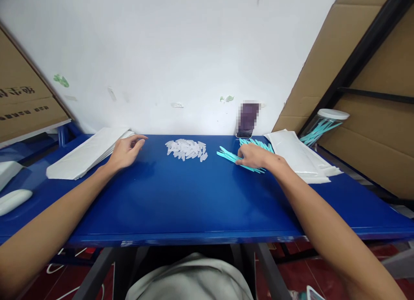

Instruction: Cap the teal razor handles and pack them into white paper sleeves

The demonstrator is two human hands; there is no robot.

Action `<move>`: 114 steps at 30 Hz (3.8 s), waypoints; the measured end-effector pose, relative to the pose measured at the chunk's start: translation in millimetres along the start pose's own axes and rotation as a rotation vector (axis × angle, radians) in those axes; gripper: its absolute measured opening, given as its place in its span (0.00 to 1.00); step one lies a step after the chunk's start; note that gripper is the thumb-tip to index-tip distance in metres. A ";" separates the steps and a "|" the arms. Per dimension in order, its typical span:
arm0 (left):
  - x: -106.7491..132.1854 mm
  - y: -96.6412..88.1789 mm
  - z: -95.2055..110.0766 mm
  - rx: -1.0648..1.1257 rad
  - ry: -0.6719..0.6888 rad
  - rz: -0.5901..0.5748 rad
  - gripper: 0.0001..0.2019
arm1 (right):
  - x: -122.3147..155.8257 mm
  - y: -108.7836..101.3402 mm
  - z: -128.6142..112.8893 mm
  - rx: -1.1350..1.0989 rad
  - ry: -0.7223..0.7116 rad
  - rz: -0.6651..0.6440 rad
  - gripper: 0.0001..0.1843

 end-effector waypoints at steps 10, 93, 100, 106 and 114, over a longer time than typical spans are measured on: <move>9.6 7.3 17.9 -0.103 0.147 -0.021 0.22 | 12.5 -0.5 -93.1 -0.353 -0.446 0.017 0.20; 51.6 32.8 73.8 -0.299 0.386 -0.207 0.27 | -1.1 10.4 -185.5 0.136 -0.611 0.404 0.16; 43.4 35.0 56.8 -0.208 0.183 -0.288 0.21 | -6.9 12.1 -182.8 -0.083 -0.542 0.354 0.15; 51.8 41.3 67.3 -0.188 0.382 -0.349 0.20 | -2.8 10.7 -183.4 -0.267 -0.540 0.270 0.13; 59.4 44.2 69.5 -0.219 0.451 -0.382 0.20 | 4.0 13.2 -189.3 -0.268 -0.538 0.290 0.17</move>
Point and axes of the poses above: each hand's wrist, its own x-axis away from the middle knuckle, its own y-axis out of the palm, z = x × y, the point moved 7 cm from there along -x, towards the middle knuckle, and after that the axes turned 14 degrees about -y, right-handed, at the moved point
